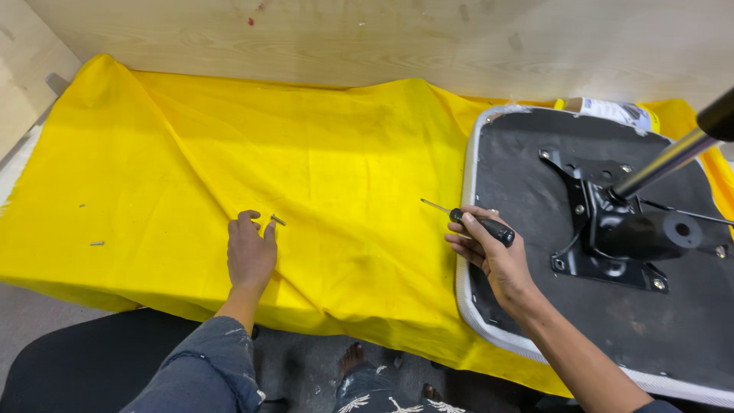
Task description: The person attaches the base of an office chair to the seat cushion using a screwdriver. They align the base, insert screws, and tighten them to secure the components together.
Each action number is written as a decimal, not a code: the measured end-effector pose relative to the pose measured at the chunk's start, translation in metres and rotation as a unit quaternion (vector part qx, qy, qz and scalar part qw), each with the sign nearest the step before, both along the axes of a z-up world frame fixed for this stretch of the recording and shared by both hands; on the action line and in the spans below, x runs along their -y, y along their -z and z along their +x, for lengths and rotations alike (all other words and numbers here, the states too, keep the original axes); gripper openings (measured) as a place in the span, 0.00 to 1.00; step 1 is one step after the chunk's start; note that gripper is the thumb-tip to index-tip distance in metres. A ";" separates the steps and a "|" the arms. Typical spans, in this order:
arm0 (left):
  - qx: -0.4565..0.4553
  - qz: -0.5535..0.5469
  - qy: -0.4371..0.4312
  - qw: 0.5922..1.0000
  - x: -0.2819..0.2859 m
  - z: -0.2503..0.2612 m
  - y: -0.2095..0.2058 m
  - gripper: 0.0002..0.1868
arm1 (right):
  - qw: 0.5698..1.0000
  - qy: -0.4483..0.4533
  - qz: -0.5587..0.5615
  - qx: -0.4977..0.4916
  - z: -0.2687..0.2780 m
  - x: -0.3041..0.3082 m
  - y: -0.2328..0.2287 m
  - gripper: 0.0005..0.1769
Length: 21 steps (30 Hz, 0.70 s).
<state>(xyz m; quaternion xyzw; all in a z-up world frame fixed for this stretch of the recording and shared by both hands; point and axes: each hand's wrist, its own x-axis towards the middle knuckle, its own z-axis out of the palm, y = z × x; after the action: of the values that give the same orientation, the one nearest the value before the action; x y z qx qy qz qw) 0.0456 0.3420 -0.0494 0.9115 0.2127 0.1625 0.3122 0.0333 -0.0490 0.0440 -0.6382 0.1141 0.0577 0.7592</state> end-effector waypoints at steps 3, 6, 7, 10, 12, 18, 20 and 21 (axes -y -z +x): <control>-0.035 0.020 0.053 0.998 -0.024 0.011 0.010 0.24 | 0.998 -0.026 -0.050 0.004 0.010 -0.011 0.007 0.24; -0.072 0.029 0.091 0.993 -0.036 0.022 0.015 0.26 | 0.997 -0.045 -0.061 -0.003 0.014 -0.007 0.013 0.23; -0.087 0.032 0.106 0.990 -0.037 0.026 0.015 0.26 | 0.997 -0.045 -0.058 -0.008 0.013 -0.004 0.016 0.23; -0.094 0.026 0.119 0.988 -0.035 0.029 0.014 0.19 | 0.996 -0.046 -0.082 0.006 0.014 0.000 0.024 0.20; -0.097 0.019 0.124 0.987 -0.034 0.029 0.011 0.17 | 0.996 -0.039 -0.079 0.002 0.014 -0.002 0.026 0.19; -0.047 0.074 0.210 0.974 -0.025 0.025 0.001 0.11 | 0.996 -0.017 -0.082 -0.009 0.013 -0.006 0.024 0.18; -0.046 0.085 0.210 0.973 -0.021 0.022 0.001 0.08 | 0.997 -0.018 -0.077 -0.013 0.013 -0.008 0.024 0.18; -0.045 0.087 0.205 0.974 -0.018 0.021 0.001 0.08 | 0.997 -0.016 -0.070 -0.014 0.013 -0.007 0.024 0.18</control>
<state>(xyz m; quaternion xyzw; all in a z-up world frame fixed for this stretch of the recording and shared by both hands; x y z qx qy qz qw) 0.0670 0.3604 -0.0503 0.9656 0.0197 0.0718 0.2491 0.0462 -0.0417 0.0200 -0.6906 0.1183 0.0712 0.7100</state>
